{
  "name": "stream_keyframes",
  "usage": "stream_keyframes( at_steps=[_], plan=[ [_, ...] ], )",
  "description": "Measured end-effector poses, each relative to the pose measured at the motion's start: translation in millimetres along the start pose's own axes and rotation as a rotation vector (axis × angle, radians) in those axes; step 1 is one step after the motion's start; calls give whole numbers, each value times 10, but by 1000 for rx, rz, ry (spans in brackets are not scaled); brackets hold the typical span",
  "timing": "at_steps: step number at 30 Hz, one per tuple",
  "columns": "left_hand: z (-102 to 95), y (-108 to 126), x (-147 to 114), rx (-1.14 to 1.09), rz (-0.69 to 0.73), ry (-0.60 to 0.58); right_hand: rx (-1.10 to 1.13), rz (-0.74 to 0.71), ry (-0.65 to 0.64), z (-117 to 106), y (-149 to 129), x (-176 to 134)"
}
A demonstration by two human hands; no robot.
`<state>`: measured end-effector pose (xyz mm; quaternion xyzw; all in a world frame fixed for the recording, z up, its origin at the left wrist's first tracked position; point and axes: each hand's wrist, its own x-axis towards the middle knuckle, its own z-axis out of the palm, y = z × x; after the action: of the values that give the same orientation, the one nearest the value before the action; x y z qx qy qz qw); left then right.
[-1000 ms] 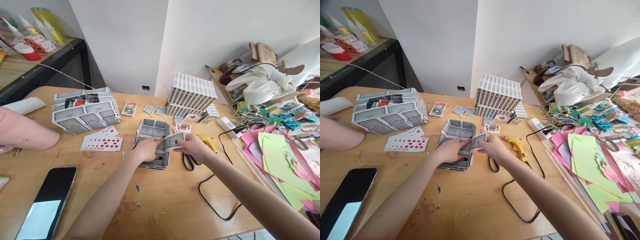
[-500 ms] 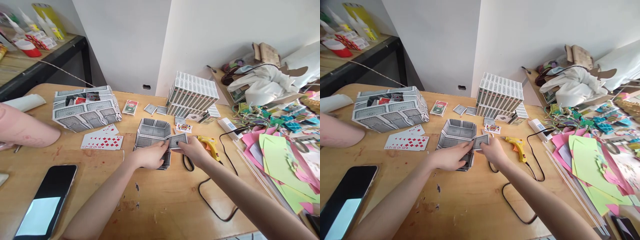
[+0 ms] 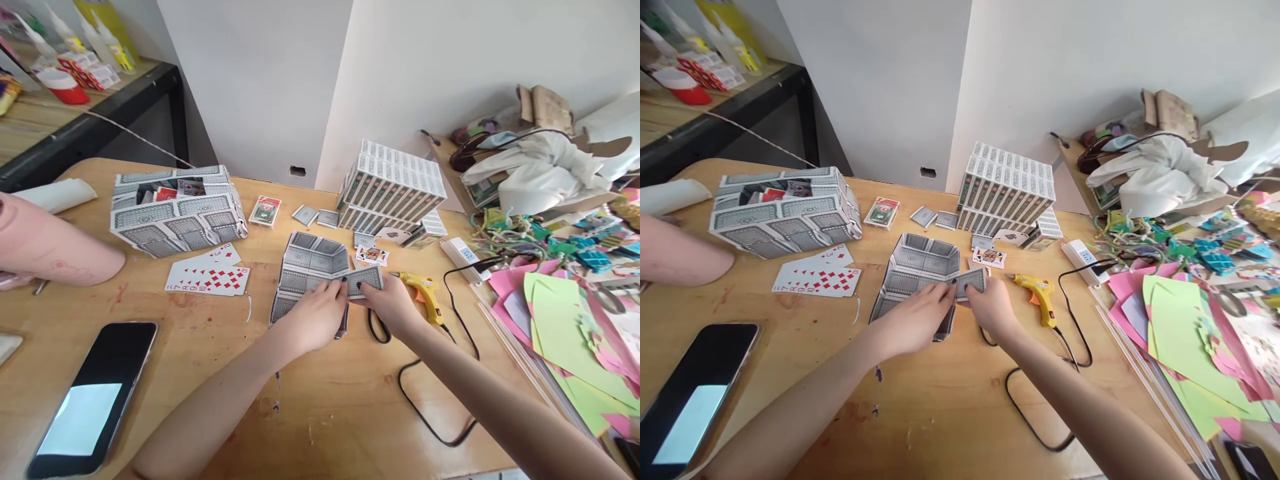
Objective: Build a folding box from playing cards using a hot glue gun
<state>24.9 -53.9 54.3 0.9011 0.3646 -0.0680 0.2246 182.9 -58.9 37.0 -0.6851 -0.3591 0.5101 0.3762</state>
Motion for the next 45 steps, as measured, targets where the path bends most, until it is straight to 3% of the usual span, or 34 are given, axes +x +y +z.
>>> stream_keyframes(
  at_steps=[8,17,24,37,45],
  plan=[
    [30,123,89,-42,-106,45,155,81,41,18,-10,-39],
    [98,127,121,-96,-71,-29,140,30,58,13,109,-31],
    [103,119,119,-115,-71,-5,17,2,57,-14,154,2],
    [137,102,130,-115,-50,-2,-239,-74,172,20,220,-9],
    [244,94,146,-106,-4,25,-498,-136,257,99,85,-123]
  ],
)
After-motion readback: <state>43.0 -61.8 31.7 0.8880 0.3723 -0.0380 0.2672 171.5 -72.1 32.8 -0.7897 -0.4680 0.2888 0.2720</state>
